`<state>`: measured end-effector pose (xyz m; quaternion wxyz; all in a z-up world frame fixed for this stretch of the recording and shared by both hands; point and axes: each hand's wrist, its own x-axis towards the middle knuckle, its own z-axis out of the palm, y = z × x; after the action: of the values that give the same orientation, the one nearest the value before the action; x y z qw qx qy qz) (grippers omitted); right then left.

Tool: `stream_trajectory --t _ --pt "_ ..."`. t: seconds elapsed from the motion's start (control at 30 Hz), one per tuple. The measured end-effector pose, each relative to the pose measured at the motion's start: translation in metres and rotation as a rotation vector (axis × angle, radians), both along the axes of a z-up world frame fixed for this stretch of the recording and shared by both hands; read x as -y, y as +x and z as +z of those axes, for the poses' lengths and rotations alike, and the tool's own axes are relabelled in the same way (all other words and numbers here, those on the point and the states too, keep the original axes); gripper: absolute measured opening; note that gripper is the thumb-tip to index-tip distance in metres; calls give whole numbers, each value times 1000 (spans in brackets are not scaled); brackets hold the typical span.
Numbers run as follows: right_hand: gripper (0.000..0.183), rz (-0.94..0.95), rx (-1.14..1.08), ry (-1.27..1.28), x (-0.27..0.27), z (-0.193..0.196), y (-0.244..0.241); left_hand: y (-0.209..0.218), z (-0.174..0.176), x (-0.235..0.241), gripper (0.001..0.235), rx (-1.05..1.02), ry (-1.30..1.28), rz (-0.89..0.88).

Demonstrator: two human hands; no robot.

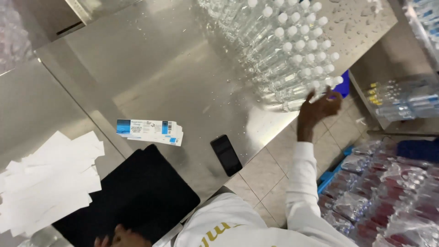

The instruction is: The person repeatedly picks up clear plastic water bottles, wraps printed labels around them by hand, and places the labeled bottles into a blue bin. A second person is visible arranging bottles on the table.

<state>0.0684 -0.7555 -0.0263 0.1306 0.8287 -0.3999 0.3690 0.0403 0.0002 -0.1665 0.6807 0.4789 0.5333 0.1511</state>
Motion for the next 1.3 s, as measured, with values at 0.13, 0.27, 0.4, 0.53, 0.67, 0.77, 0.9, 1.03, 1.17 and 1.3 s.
stream_trajectory --t 0.13,0.27,0.4,0.53,0.67,0.77,0.9,1.03,1.17,1.3 --pt "92 360 169 597 23 -34 -61 61 -2 128 54 153 578 -570" --pt "112 392 213 700 0 -28 -49 132 11 167 50 414 901 -864" --pt "115 456 514 564 164 -154 -125 182 44 225 39 441 486 -1127" --pt "81 304 273 512 5 -61 -68 152 35 280 47 496 286 -1456" --pt "96 306 143 848 -138 -2 -52 73 95 326 86 611 414 -1742" --pt "97 489 -15 1317 -245 37 -20 43 93 326 121 725 485 -1724" --pt "46 754 -79 1324 -233 1 -1 45 91 262 82 116 661 -1521" --pt "73 259 176 498 -58 -40 3 59 122 185 23 -49 478 -1165" --pt "91 188 35 513 72 -73 -31 39 56 99 81 -500 642 -978" --pt "111 129 -86 525 78 -123 -20 24 36 30 97 -484 915 -863"
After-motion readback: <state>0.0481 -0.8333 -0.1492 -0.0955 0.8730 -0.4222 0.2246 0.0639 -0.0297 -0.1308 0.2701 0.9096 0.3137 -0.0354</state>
